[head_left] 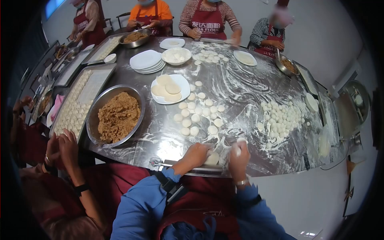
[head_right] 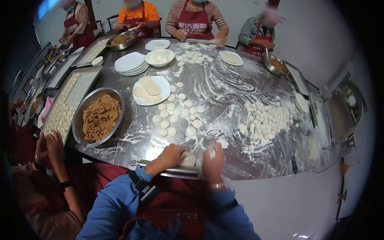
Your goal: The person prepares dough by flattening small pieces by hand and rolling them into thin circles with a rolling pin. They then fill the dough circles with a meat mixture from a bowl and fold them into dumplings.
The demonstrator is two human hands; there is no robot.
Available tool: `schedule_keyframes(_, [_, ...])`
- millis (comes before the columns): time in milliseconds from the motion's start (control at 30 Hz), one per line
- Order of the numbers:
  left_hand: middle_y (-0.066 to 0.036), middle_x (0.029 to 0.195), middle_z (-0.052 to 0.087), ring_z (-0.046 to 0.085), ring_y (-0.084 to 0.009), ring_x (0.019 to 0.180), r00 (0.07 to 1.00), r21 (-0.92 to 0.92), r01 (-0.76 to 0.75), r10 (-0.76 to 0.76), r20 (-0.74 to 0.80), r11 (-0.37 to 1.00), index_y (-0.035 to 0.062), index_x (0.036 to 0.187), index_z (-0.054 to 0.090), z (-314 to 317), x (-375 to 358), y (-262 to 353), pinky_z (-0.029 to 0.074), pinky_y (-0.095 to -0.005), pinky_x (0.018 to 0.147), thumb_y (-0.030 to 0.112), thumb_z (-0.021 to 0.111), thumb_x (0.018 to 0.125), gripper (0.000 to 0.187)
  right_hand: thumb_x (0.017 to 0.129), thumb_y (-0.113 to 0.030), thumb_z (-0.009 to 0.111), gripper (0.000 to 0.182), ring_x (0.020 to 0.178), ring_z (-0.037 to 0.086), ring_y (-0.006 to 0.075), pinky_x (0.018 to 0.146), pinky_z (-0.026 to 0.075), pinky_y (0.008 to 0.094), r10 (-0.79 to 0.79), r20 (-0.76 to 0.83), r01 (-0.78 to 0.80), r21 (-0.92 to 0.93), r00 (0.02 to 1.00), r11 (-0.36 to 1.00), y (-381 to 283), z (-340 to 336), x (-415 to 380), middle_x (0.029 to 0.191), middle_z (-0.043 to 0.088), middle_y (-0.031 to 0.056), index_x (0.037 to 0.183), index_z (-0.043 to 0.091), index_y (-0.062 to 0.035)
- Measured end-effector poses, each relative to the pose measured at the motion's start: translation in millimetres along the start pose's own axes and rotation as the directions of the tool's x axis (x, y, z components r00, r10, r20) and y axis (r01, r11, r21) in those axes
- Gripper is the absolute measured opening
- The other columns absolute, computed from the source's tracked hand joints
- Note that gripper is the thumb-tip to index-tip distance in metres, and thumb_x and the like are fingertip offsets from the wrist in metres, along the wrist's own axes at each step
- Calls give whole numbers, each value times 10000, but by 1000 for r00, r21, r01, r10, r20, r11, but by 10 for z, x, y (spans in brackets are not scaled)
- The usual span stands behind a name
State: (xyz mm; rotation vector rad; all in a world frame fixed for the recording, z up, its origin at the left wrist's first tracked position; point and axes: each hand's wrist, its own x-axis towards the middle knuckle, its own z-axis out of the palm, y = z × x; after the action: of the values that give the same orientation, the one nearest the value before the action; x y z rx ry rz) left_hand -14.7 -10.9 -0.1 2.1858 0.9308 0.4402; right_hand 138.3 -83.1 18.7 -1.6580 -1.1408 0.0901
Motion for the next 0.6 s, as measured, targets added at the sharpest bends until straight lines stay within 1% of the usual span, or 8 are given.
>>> schedule_keyframes(100, [-204, 832, 636, 605, -410, 836, 1000, -20, -23, 23, -14, 1000, 47, 927, 597, 26, -71, -111, 477, -466, 755, 100, 565, 792, 148, 791, -56, 557, 77, 622, 574, 401, 564, 444, 434, -28, -65, 30, 23, 997, 999, 80, -10, -135, 683, 566, 216, 849, 513, -31])
schedule_keyframes(167, [-214, 826, 633, 605, -413, 831, 999, -45, -15, 17, 33, 999, 51, 929, 600, 33, -47, 37, 479, -465, 754, 85, 546, 784, 158, 777, -56, 563, 91, 648, 586, 400, 573, 449, 434, 55, 36, -55, 17, 998, 998, -58, 138, 178, 706, 580, 212, 848, 514, -27])
schedule_keyframes(233, [-214, 817, 634, 606, -410, 823, 991, 24, 119, -117, -66, 993, 54, 926, 609, 72, 51, 133, 482, -463, 754, 90, 539, 794, 154, 770, -58, 570, 98, 650, 588, 397, 575, 451, 432, -5, -8, 5, -13, 1000, 1000, 14, 360, 362, 711, 584, 208, 846, 514, -29])
schedule_keyframes(300, [-206, 809, 638, 607, -407, 819, 982, -74, 91, -102, -159, 993, 54, 914, 619, 175, 122, 11, 485, -458, 752, 97, 538, 803, 144, 762, -61, 576, 106, 653, 591, 394, 577, 454, 430, -72, -35, 71, -43, 997, 997, 15, 402, 402, 717, 588, 203, 844, 514, -32])
schedule_keyframes(367, [-197, 811, 644, 608, -403, 817, 995, 40, 91, -90, -35, 995, 60, 900, 625, 152, 157, -39, 485, -452, 742, 102, 536, 813, 132, 755, -67, 587, 117, 638, 595, 385, 576, 456, 430, 55, 25, -54, -55, 998, 997, -69, 272, 307, 713, 592, 196, 842, 516, -36])
schedule_keyframes(467, [-218, 830, 644, 606, -431, 817, 1000, -118, 14, -15, -7, 993, 90, 920, 612, 39, -35, -59, 476, -501, 745, 126, 510, 835, 138, 762, -67, 584, 115, 638, 598, 380, 580, 457, 436, -40, -61, 40, -10, 997, 999, 111, -30, -152, 718, 595, 199, 852, 517, -39])
schedule_keyframes(567, [-216, 837, 643, 606, -427, 828, 999, -12, 46, -46, 28, 999, 80, 908, 612, 18, -25, 49, 473, -499, 755, 127, 512, 832, 134, 776, -47, 575, 93, 636, 585, 319, 596, 454, 394, 25, 26, -25, 25, 999, 999, -10, 127, 172, 711, 580, 172, 837, 508, -25])
schedule_keyframes(600, [-223, 827, 637, 607, -422, 822, 998, -9, 55, -56, -23, 998, 75, 892, 607, 47, 39, 43, 469, -504, 752, 146, 514, 843, 128, 774, -56, 579, 100, 632, 582, 312, 594, 452, 390, 43, 24, -44, 35, 999, 998, -40, 244, 297, 706, 577, 168, 839, 507, -28])
